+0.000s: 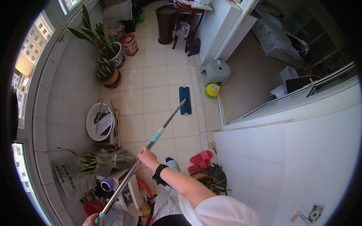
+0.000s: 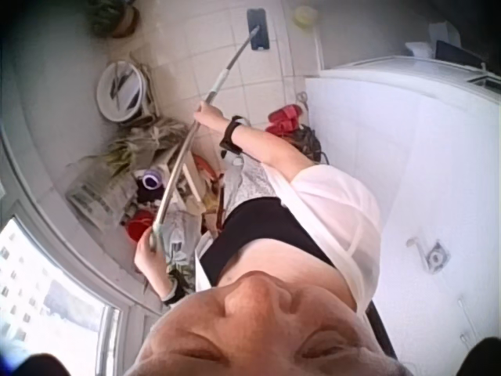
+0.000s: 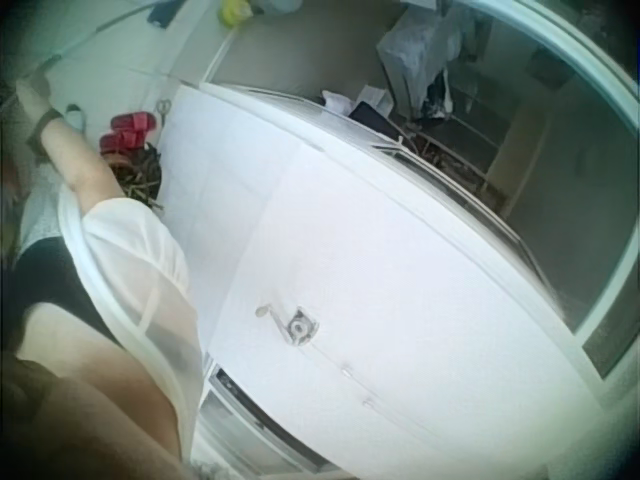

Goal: Cleaning a mop in a squeezer bucket and mopping the floor of a balcony area.

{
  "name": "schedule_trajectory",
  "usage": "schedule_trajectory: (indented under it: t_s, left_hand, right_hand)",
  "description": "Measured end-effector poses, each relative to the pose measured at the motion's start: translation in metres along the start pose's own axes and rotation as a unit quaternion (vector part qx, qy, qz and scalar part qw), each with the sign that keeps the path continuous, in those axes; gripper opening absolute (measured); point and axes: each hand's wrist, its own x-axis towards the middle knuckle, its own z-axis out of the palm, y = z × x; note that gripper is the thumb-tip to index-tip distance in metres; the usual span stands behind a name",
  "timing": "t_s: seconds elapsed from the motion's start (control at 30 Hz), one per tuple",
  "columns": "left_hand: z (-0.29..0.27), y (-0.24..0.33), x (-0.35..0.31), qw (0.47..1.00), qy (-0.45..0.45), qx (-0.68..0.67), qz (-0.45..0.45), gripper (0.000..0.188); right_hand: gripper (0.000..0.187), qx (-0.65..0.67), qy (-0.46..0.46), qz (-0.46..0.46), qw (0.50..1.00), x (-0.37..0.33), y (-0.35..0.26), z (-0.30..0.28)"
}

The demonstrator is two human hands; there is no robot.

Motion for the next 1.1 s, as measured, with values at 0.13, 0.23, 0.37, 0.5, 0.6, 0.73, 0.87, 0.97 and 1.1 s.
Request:
schedule_trajectory:
  t_s: [0.13,0.23,0.37,0.5,0.6,0.73,0.87,0.97,1.1]
  left_hand:
    - [0.037,0.012,0.018,0.996,-0.044,-0.079,-0.007,0.027]
    - [0.053,0.036,0.02,0.988,-0.07,-0.12,-0.073,0.027]
    - [0.055,0.039,-0.006,0.975,-0.026,-0.175,-0.135,0.024]
    - [0.052,0.023,-0.072,0.899,-0.091,-0.24,-0.356,0.025]
    - [0.082,-0.023,-0.159,0.841,-0.093,-0.29,-0.446,0.024]
    - [0.099,-0.016,-0.174,0.767,-0.092,-0.368,-0.517,0.023]
    - [0.152,-0.006,-0.12,0.807,-0.01,-0.446,-0.386,0.027]
    - [0.168,-0.004,-0.088,0.868,0.007,-0.373,-0.328,0.031]
    - [0.195,-0.018,-0.125,0.901,-0.002,-0.294,-0.319,0.038]
  right_hand:
    - [0.032,0.062,-0.027,0.022,0.997,0.03,-0.003,-0.035]
    - [0.036,0.072,-0.002,0.038,0.997,0.053,-0.003,-0.035]
    - [0.031,-0.051,-0.066,0.016,0.996,0.055,-0.005,0.011]
    - [0.027,-0.145,-0.145,-0.085,0.975,-0.002,0.01,0.093]
    - [0.035,-0.144,-0.254,-0.119,0.949,-0.048,0.023,0.117]
    - [0.041,-0.194,-0.328,-0.122,0.916,-0.049,0.015,0.105]
    - [0.039,-0.161,-0.191,-0.1,0.963,0.021,0.018,0.089]
    - [0.039,-0.165,-0.194,-0.053,0.966,0.066,0.016,0.087]
    - [0.036,-0.272,-0.206,-0.042,0.939,0.055,0.034,0.113]
